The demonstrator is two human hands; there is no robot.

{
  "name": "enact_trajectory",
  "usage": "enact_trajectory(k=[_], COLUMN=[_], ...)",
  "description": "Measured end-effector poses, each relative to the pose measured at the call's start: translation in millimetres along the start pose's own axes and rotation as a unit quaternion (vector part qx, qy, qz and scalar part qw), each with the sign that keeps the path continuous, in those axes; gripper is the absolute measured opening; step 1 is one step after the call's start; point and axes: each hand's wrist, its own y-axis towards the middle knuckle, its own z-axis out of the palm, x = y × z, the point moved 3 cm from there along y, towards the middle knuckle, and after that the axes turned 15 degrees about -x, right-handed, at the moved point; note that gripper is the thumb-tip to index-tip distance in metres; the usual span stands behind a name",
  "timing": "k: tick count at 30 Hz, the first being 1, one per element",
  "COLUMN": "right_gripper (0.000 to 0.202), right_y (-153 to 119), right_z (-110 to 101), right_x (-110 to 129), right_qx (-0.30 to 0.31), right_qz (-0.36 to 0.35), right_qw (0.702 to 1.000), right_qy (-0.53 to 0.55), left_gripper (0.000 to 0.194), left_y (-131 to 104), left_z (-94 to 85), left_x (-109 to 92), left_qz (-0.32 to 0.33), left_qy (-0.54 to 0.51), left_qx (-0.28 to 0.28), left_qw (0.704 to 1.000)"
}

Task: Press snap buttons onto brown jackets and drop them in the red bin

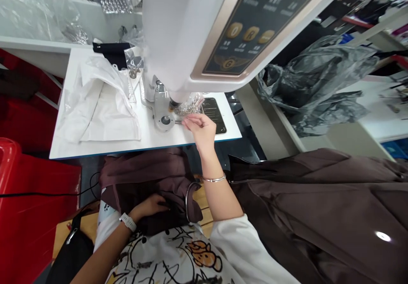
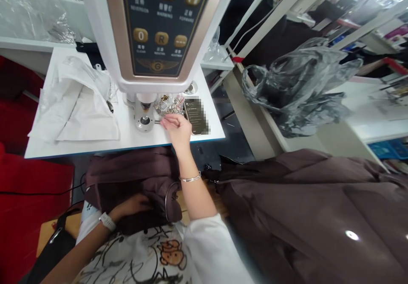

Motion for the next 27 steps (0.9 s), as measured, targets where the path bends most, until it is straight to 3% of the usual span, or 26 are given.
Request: enact_trajectory(k=[3,7,13,22,24,27], right_gripper=[0.022,0.021,0.03,0.028,0.026,0.023], right_y=[-8,-12,-22,-32,-31,-28], right_z=[27,47,44,47,47,46], right_x=[16,24,25,29,28,25], right_qx=[0.091,0.109,0.103,-0.004,0.008,0.059], right_qz=[0.063,0.136,0.243,0.367,0.372,0.339], right_qw=[0.993,0.977,0.947,0.893,0.89,0.907], right_qy=[0.044,0.125,0.185,0.26,0.265,0.244], left_gripper=[0.025,0.025,0.027,0.021,0.02,0.02], left_y=[2,1,-1,-4,-4,-4], left_z=[0.5,0.7,0.8,0.6,-0.5,-2.2], left_x=[1,3,4,4,3,0], left_qz=[0.009,0.008,0.013,0.022,0.031,0.048], left_qy=[0.003,0.01,0.006,0.007,-0.001,-0.022], left_qx=[-0.008,-0.019,-0.033,-0.055,-0.05,-0.031], left_qw=[1.0,1.0,0.999,0.998,0.998,0.998])
